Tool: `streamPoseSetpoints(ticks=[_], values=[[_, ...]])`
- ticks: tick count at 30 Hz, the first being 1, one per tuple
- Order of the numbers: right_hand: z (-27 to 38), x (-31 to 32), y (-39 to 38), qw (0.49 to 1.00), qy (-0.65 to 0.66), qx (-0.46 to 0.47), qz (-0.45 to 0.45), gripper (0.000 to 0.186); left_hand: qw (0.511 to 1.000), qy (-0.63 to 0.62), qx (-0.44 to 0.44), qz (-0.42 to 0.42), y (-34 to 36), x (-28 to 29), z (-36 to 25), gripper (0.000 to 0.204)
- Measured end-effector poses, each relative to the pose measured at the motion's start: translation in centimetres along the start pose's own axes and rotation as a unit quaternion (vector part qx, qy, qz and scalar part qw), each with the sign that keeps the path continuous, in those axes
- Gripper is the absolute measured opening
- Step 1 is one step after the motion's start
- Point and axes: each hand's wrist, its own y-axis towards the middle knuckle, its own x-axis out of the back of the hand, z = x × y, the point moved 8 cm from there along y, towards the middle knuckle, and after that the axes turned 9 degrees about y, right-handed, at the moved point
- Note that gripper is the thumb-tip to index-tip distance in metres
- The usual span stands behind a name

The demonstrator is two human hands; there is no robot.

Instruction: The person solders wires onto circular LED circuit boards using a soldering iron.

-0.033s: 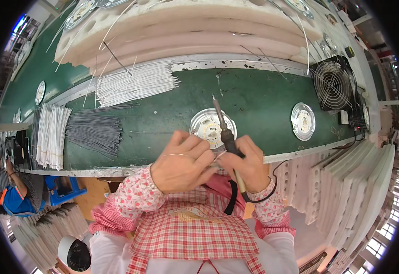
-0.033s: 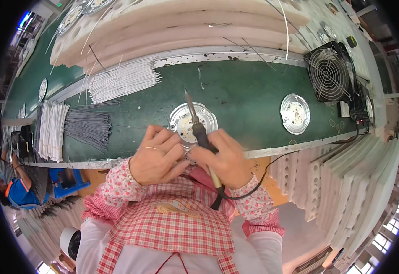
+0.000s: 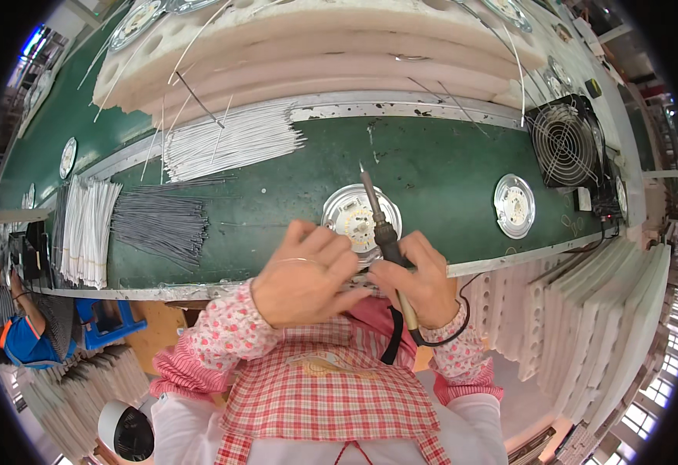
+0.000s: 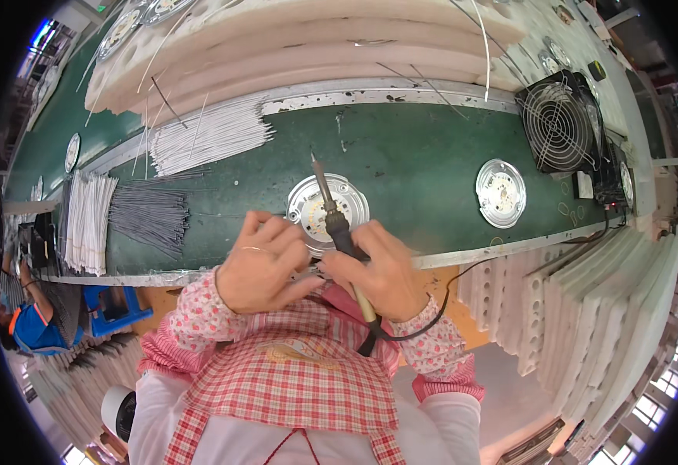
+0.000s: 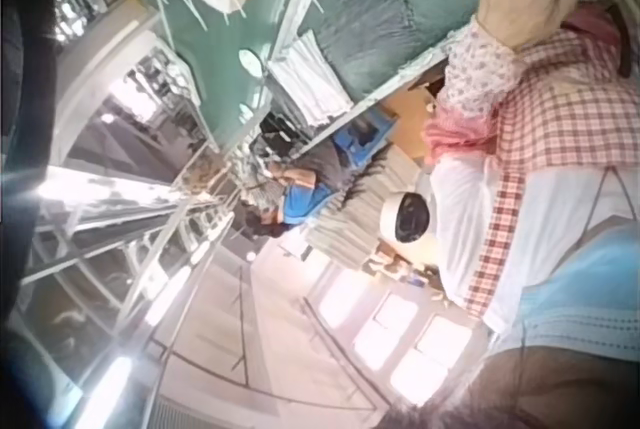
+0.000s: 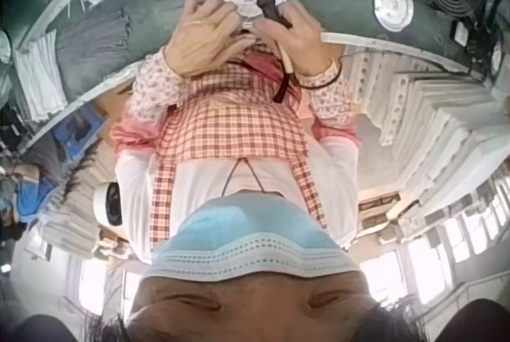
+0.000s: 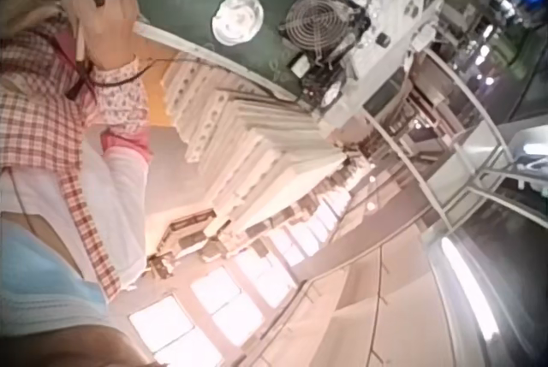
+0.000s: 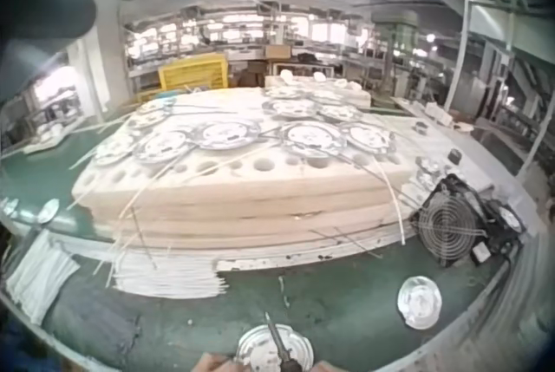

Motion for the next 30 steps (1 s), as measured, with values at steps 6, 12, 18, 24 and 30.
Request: streamPoseSetpoints(ticks=[6,12,18,24,30], values=[[-0.8,-0.1,-0.7,0.999,-0.018,-0.031,-0.017,0.028,0.999,0.024,0.009,0.045,-0.5,-0.2,0.4,0.022],[-1.0,0.0,-0.9,0.999,-0.015,-0.043,-0.021,0.033,0.997,0.04,-0.022,0.067,-0.6,-0.8,-0.2,0.024],[-0.6,-0.4,-0.9,0.999,0.016,-0.009,0.047,0.024,0.998,0.021,-0.021,0.064,-0.7,-0.3,0.0,0.019],[-4.3,3.0,-3.0,0.936,0.192,-0.256,-0.15,0.016,0.991,-0.048,0.124,0.003,-2.0,0.2,4.5,0.015],[-2.5,3.4,-1.4,0.982,0.119,-0.133,-0.062,0.016,0.982,-0.07,0.153,-0.089,-0.8,-1.3,4.7,0.008]])
